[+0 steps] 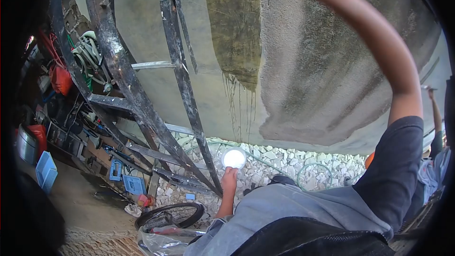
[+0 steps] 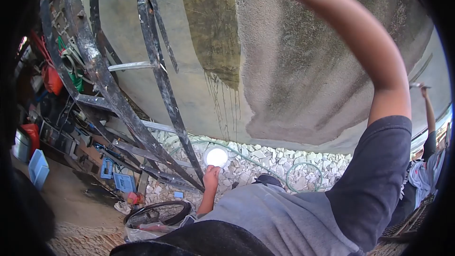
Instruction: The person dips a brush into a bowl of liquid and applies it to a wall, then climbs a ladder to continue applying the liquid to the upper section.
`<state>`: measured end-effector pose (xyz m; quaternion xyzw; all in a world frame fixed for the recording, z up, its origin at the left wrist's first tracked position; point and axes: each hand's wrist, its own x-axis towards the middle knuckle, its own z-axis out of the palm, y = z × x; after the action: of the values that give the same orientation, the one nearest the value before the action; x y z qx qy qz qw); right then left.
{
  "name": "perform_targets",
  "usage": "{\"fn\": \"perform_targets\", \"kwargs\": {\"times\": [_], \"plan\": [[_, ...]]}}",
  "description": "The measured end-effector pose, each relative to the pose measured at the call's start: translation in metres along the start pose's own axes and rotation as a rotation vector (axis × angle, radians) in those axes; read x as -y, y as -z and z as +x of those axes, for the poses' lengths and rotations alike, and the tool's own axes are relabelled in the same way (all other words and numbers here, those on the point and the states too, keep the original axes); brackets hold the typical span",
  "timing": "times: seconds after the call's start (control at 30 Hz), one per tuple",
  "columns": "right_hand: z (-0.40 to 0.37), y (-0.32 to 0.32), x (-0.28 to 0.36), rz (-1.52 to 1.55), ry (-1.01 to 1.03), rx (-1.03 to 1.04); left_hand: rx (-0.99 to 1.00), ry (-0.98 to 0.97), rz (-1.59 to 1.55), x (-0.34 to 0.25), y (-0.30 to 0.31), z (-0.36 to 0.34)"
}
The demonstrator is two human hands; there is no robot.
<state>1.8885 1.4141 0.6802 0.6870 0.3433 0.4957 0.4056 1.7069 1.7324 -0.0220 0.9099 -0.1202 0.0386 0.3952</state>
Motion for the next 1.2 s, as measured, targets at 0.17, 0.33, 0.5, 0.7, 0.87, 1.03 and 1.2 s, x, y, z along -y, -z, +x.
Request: {"fn": "perform_targets", "kwargs": {"times": [0.17, 0.33, 0.5, 0.7, 0.87, 1.03, 1.2], "plan": [[-0.085, -0.021, 0.19, 0.403, 0.142, 0.308, -0.001, 0.006, -0.023, -0.005, 0.002, 0.008], [-0.091, 0.009, 0.261, 1.098, -0.142, 0.623, -0.067, -0.051, -0.021, 0.0, -0.006, 0.01], [-0.096, -0.073, 0.233, 1.074, -0.607, 0.446, -0.033, -0.023, -0.087, -0.006, 0.0, 0.013], [-0.012, 0.005, 0.119, 0.614, -0.553, -0.216, -0.04, 0.009, -0.049, -0.005, 0.003, 0.008], [-0.03, -0.005, 0.129, 0.281, -0.436, -0.416, 0.01, 0.069, -0.027, -0.01, 0.008, -0.004], [-0.14, -0.054, 0.284, 0.635, -0.492, -0.061, -0.023, 0.106, -0.007, -0.006, 0.006, -0.009], [-0.257, -0.039, 0.496, 1.141, -0.488, 0.6, -0.028, 0.147, 0.029, -0.007, 0.006, -0.006]]}}
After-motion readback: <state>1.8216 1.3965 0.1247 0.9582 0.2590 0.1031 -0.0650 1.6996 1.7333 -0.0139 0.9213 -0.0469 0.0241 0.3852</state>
